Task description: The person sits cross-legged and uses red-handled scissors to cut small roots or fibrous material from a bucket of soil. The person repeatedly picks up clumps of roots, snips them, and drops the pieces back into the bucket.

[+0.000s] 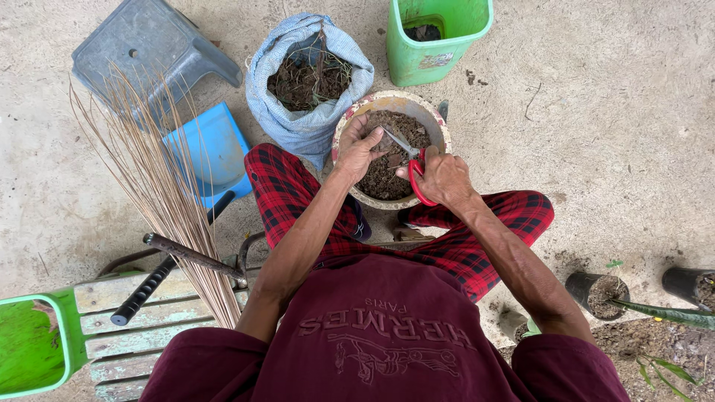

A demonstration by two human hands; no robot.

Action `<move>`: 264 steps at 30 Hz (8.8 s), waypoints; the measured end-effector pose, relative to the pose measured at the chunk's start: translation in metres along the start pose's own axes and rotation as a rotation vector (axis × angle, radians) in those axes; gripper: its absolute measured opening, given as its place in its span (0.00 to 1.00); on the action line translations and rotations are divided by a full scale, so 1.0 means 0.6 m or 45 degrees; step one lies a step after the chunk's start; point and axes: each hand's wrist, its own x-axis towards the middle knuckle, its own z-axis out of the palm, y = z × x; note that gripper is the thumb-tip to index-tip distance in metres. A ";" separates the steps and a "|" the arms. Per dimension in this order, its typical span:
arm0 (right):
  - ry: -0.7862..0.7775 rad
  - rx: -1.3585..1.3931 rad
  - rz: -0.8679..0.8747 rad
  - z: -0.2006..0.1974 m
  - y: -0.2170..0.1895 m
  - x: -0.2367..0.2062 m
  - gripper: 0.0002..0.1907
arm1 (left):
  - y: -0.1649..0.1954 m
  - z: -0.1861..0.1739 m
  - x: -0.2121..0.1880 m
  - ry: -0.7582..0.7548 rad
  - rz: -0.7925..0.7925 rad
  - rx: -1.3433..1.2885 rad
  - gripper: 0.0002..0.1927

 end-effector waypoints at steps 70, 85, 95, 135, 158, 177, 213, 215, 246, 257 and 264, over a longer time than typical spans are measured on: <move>0.067 0.045 -0.052 0.045 0.027 0.035 0.44 | -0.028 0.017 -0.018 0.081 0.005 0.137 0.21; -0.003 0.038 -0.015 0.084 0.059 0.026 0.37 | -0.035 -0.006 -0.011 0.112 -0.173 0.345 0.28; -0.374 0.882 0.177 0.084 0.071 0.038 0.45 | -0.019 -0.020 -0.008 0.070 -0.226 0.384 0.30; -0.063 0.413 0.083 0.078 0.055 0.035 0.33 | 0.021 0.033 -0.026 0.115 -0.012 0.489 0.25; 0.125 -0.026 -0.073 0.022 0.038 0.021 0.40 | 0.038 0.050 -0.027 0.158 -0.028 0.637 0.22; -0.139 0.261 0.028 0.050 0.034 0.028 0.48 | 0.021 0.024 -0.027 0.041 -0.034 0.352 0.21; -0.370 0.866 0.143 0.067 0.058 0.020 0.50 | 0.023 0.028 -0.025 0.113 0.029 0.264 0.18; -0.323 0.678 0.098 0.062 0.059 0.018 0.48 | 0.025 0.026 -0.024 0.072 0.000 0.249 0.19; -0.254 0.375 0.095 0.033 0.041 0.029 0.46 | 0.005 0.020 -0.016 0.038 0.001 -0.087 0.28; 0.016 -0.043 -0.038 -0.036 -0.009 0.013 0.50 | 0.002 0.042 -0.027 0.147 0.085 -0.175 0.28; 0.195 -0.155 -0.107 0.023 0.039 0.031 0.37 | 0.009 0.049 -0.032 0.158 0.089 -0.212 0.28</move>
